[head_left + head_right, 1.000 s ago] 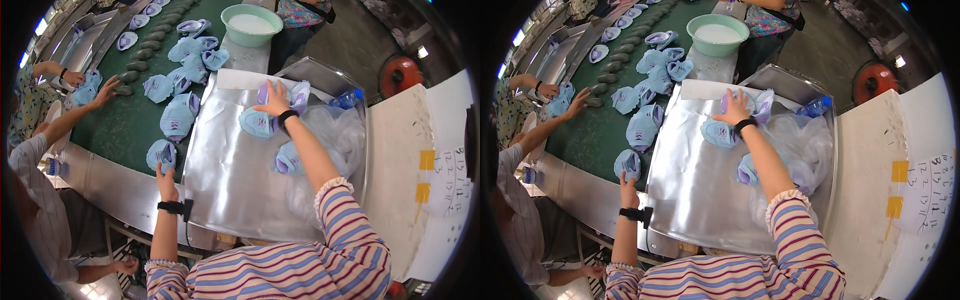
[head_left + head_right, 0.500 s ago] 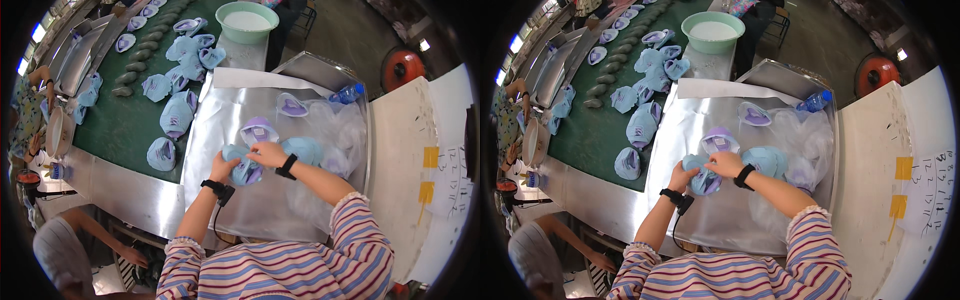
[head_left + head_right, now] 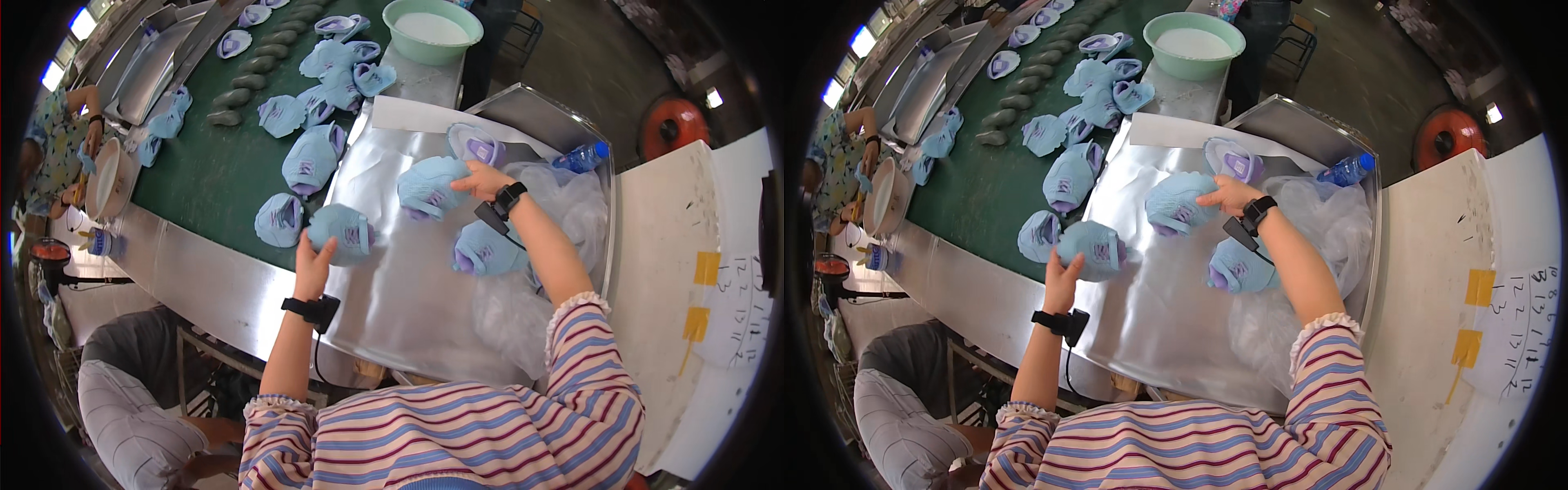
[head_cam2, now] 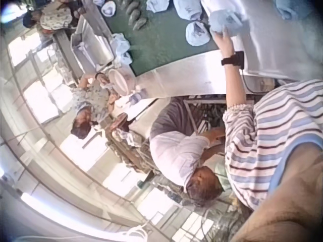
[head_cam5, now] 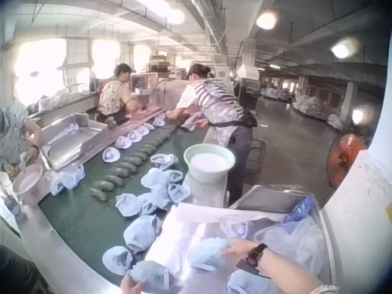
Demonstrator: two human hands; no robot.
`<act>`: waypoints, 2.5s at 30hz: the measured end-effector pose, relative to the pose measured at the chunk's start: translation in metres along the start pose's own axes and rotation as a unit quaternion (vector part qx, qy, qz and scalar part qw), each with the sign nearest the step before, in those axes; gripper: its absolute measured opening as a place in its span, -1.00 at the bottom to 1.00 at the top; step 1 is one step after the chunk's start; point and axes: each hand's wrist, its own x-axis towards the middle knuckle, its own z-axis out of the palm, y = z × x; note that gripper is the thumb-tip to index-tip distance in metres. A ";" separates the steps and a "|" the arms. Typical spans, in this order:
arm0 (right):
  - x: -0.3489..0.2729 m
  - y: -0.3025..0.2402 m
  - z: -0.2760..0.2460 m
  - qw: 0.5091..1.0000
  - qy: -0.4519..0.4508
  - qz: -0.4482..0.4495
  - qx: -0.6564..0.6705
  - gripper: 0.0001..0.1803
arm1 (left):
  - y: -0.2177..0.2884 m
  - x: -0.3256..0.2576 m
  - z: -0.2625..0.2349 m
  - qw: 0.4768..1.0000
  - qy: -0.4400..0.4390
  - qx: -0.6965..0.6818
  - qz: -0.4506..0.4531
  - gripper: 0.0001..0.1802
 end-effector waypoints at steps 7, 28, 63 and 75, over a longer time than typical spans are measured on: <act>-0.022 -0.016 0.065 0.994 -0.093 -0.018 -0.050 -0.38 | 0.023 -0.004 -0.006 0.997 -0.056 0.038 0.030 -0.73; -0.091 0.034 0.058 0.900 -0.013 0.020 -0.436 -0.26 | 0.006 -0.047 -0.025 0.993 -0.084 0.071 -0.030 -0.64; 0.097 0.137 0.141 0.942 0.209 0.027 -0.260 -0.17 | -0.010 -0.100 -0.101 0.974 0.182 -0.134 0.005 -0.66; 0.063 0.134 0.191 0.833 0.220 0.002 -0.508 0.06 | 0.095 0.163 -0.312 0.937 0.328 0.120 -0.005 -0.23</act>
